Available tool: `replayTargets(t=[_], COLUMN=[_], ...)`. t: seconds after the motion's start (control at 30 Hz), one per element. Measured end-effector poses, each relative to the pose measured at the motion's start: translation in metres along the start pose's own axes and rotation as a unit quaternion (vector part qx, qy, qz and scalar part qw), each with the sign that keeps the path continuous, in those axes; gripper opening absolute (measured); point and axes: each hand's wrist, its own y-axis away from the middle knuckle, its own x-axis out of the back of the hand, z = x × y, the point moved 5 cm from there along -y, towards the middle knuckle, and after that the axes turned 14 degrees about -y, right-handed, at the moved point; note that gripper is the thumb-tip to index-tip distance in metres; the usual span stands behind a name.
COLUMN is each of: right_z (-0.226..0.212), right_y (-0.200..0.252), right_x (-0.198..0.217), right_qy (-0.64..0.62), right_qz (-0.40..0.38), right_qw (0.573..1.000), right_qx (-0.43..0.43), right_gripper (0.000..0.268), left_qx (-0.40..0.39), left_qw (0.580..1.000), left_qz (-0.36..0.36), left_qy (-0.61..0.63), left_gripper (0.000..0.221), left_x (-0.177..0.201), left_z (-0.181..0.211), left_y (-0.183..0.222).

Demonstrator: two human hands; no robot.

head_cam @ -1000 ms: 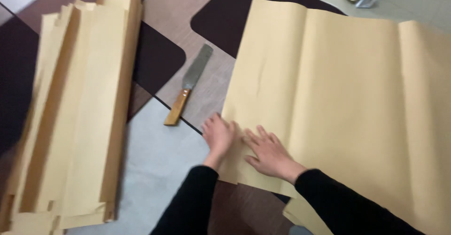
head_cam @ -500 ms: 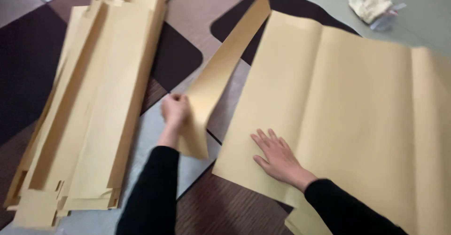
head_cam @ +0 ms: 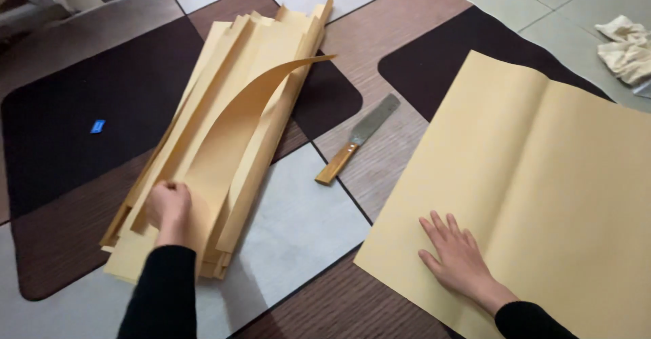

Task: Cutting long strips of yellow paper using a knife and folding them

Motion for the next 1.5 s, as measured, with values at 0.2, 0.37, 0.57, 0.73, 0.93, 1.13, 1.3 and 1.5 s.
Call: replayTargets(t=[0.2, 0.37, 0.57, 0.73, 0.93, 1.13, 1.3, 1.5], right_z=[-0.011, 0.002, 0.021, 0.015, 0.008, -0.014, -0.041, -0.051], right_y=[0.014, 0.022, 0.02, 0.019, 0.006, 0.016, 0.019, 0.02], right_x=[0.01, 0.008, -0.009, -0.008, -0.013, -0.002, 0.007, 0.006], right_qy=[0.067, 0.031, 0.02, -0.001, 0.016, 0.014, 0.01, 0.03], right_qz=[-0.001, -0.017, -0.04, -0.04, 0.0, -0.015, -0.017, 0.0], right_qw=[0.987, 0.982, 0.988, 0.989, 0.998, 0.998, 0.999, 0.999], right_qx=[-0.145, -0.185, -0.145, -0.139, -0.053, -0.057, -0.05, -0.029], right_gripper=[0.093, 0.104, 0.108, 0.108, 0.107, 0.104, 0.102, 0.098], left_qx=[-0.007, -0.042, -0.121, -0.334, -0.457, -0.4, -0.407, -0.385], left_qw=[0.999, 0.998, 0.985, 0.875, 0.875, 0.887, 0.893, 0.892], left_qz=[-0.041, -0.018, 0.097, 0.332, -0.079, -0.229, -0.193, -0.194], left_qy=[-0.034, -0.043, -0.08, 0.112, 0.138, 0.034, 0.022, 0.134], left_gripper=[0.023, 0.023, 0.033, 0.035, 0.055, 0.07, 0.063, 0.04], left_x=[0.009, 0.001, 0.009, 0.057, -0.048, -0.104, -0.068, -0.063], left_z=[0.017, 0.045, 0.09, 0.196, 0.233, 0.204, 0.193, 0.198], left_y=[0.051, 0.047, 0.052, 0.161, 0.346, 0.373, 0.382, 0.384])
